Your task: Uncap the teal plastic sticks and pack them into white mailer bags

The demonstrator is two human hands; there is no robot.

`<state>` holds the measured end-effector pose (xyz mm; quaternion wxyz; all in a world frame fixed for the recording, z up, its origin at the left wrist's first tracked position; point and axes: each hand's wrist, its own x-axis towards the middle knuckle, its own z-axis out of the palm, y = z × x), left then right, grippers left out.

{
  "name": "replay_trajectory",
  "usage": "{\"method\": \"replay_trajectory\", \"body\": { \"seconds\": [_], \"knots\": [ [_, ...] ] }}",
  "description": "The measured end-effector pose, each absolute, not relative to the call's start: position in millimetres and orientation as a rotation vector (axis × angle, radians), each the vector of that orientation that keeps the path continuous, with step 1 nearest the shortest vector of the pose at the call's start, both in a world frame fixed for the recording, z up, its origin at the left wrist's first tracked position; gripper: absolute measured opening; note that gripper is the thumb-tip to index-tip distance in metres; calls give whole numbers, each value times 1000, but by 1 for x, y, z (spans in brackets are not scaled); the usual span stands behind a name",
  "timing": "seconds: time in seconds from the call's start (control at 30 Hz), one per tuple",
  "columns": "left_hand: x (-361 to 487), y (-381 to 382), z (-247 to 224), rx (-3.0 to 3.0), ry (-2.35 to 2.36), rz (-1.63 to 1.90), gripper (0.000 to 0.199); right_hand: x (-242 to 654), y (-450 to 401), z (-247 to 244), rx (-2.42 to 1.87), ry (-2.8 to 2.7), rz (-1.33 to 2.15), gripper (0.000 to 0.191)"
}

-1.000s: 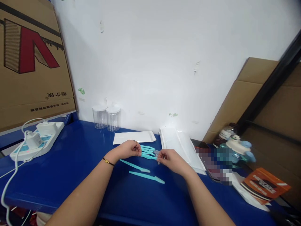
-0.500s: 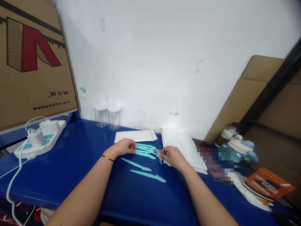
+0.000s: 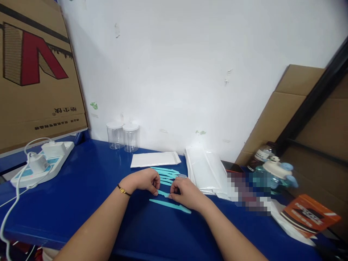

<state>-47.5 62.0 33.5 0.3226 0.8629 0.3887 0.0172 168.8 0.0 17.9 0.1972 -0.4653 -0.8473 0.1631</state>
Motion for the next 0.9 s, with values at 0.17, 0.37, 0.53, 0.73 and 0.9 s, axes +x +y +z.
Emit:
{"method": "replay_trajectory", "body": {
  "seconds": [0.17,0.37,0.53,0.73,0.9],
  "knots": [
    [-43,61,38,2306,1054,240,23,176,3,24,-1335,-2292,380,11],
    [-48,71,40,2374,1107,426,21,195,8,36,-1313,-2253,419,27],
    [-56,85,29,2376,1224,435,22,222,17,34,-1472,-2107,349,27],
    [-48,89,16,2452,1262,377,20,218,21,26,-1677,-2122,204,19],
    [-45,81,25,2490,1236,517,30,214,16,32,-1700,-2115,180,17]
  ]
}}
